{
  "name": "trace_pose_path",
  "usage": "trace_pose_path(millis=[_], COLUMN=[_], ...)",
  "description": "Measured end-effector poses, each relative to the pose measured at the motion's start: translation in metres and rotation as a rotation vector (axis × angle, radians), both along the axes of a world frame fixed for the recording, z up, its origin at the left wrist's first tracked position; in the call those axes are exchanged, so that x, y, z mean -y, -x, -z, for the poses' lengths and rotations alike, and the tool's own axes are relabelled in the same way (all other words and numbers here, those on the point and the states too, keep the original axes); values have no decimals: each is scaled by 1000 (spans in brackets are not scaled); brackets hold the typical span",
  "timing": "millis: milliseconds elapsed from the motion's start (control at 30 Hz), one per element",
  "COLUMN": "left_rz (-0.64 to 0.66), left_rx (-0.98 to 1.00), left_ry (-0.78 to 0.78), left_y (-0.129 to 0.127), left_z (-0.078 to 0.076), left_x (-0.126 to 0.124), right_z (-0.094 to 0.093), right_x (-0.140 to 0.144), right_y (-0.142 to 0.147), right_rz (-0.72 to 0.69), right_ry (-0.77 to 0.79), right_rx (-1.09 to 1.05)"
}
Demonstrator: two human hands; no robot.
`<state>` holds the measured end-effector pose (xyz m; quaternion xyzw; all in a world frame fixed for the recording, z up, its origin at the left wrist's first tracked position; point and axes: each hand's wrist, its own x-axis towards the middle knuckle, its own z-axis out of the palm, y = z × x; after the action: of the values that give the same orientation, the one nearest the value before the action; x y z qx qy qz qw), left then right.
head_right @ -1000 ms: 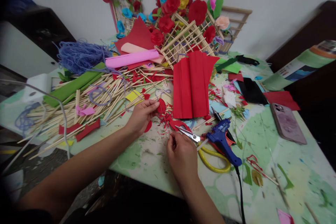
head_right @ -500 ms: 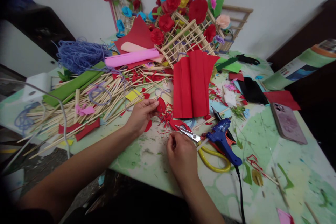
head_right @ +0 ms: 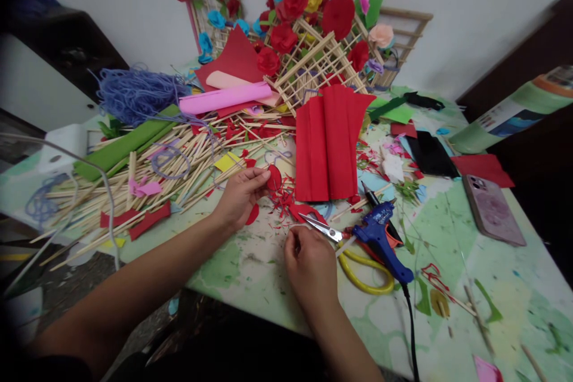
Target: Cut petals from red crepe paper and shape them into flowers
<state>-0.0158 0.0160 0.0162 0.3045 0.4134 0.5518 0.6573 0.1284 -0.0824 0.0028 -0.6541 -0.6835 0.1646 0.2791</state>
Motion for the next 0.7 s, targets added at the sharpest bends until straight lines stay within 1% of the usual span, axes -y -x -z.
trace_pose_path(millis=[333,700], left_rz=[52,65], left_rx=[25,-46], left_ry=[14,21], left_y=[0,0], left_z=[0,-1], left_x=[-1,0], right_z=[2,1], right_x=[0,0], right_y=[-1,0], right_rz=[10,0], right_ry=[21,-24], right_rx=[-8,-20])
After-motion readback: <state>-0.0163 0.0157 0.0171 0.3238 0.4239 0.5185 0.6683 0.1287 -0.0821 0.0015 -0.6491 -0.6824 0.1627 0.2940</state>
